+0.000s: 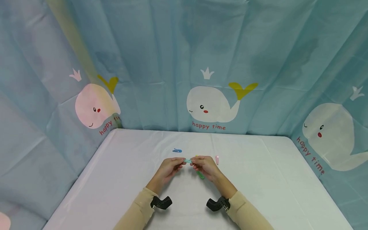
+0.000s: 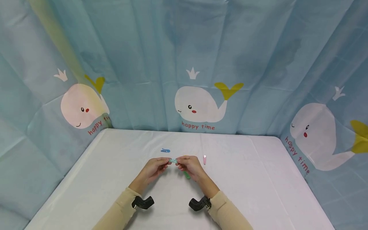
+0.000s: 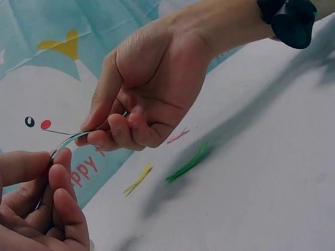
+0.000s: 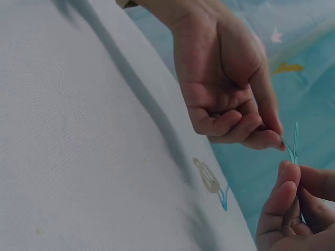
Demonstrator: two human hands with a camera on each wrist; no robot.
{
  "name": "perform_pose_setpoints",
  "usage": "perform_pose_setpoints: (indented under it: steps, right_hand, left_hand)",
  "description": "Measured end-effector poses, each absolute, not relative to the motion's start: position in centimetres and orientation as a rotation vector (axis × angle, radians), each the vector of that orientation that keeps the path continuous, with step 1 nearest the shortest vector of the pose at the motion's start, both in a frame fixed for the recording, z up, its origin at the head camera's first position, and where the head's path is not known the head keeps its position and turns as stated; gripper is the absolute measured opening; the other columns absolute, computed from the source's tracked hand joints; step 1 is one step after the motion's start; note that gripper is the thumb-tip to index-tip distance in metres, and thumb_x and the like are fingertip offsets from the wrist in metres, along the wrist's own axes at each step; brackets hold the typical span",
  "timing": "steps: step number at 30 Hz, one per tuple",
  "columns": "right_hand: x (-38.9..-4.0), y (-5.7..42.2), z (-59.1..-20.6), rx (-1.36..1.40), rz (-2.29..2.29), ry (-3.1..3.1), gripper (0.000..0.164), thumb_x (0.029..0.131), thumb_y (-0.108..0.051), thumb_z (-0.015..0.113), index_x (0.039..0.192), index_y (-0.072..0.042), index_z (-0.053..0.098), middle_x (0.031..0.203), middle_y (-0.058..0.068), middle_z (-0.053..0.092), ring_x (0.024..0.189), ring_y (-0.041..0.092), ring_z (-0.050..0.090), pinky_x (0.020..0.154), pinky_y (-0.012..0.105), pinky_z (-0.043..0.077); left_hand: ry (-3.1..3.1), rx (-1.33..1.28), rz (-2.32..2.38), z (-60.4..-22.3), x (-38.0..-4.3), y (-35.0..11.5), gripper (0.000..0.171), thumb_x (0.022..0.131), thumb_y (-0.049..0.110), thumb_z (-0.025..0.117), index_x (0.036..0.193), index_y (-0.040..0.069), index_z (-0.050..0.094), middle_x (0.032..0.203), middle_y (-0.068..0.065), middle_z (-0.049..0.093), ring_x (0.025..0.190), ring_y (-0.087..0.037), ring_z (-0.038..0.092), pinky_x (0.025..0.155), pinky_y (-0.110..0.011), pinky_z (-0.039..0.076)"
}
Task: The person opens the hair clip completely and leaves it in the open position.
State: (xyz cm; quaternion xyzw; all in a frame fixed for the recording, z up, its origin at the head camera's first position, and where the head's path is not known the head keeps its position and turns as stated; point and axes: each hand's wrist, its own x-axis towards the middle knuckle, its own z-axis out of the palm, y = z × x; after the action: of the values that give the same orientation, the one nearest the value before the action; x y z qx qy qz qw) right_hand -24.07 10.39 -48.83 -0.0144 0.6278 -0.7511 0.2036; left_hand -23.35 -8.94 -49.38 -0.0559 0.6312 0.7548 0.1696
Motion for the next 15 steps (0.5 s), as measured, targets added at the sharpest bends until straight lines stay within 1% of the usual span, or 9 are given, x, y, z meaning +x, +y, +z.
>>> perform_pose_setpoints:
  steps: [7,9,12,15]
  right_hand:
    - [-24.2,9.8,-49.6,-0.045,-2.057,1.837,0.029,0.091,-0.004,0.061,0.110,0.017,0.062,0.073,-0.001,0.067,0.059,0.006,0.057,0.058,0.020,0.048]
    - [-24.4,9.5,-49.6,-0.047,-2.045,1.861,0.027,0.090,-0.004,0.062,0.108,0.016,0.064,0.072,0.000,0.067,0.057,0.006,0.057,0.057,0.020,0.048]
    - [-24.6,9.2,-49.8,-0.059,-2.009,1.927,0.024,0.089,-0.003,0.063,0.105,0.015,0.067,0.071,0.000,0.068,0.056,0.007,0.056,0.056,0.021,0.048]
    - [-24.8,8.7,-49.9,-0.064,-1.961,2.015,0.021,0.088,-0.004,0.065,0.101,0.012,0.070,0.070,0.000,0.068,0.054,0.008,0.056,0.055,0.022,0.047]
  left_hand:
    - [1.952,-0.207,2.106,-50.0,-23.4,-9.5,0.028,0.091,0.013,0.067,0.110,-0.007,0.069,0.080,0.003,0.072,0.072,-0.008,0.058,0.067,-0.020,0.048]
    - [2.041,-0.199,2.060,-50.0,-23.4,-9.8,0.026,0.090,0.015,0.068,0.107,-0.005,0.071,0.080,0.001,0.072,0.073,-0.009,0.059,0.068,-0.021,0.049]
    - [2.159,-0.156,1.976,-49.9,-23.4,-10.2,0.025,0.089,0.015,0.070,0.104,-0.004,0.073,0.086,-0.006,0.074,0.079,-0.012,0.062,0.072,-0.022,0.051]
    - [2.255,-0.101,1.894,-49.8,-23.3,-10.6,0.022,0.089,0.014,0.068,0.102,-0.003,0.074,0.101,-0.012,0.074,0.083,-0.013,0.064,0.074,-0.025,0.052]
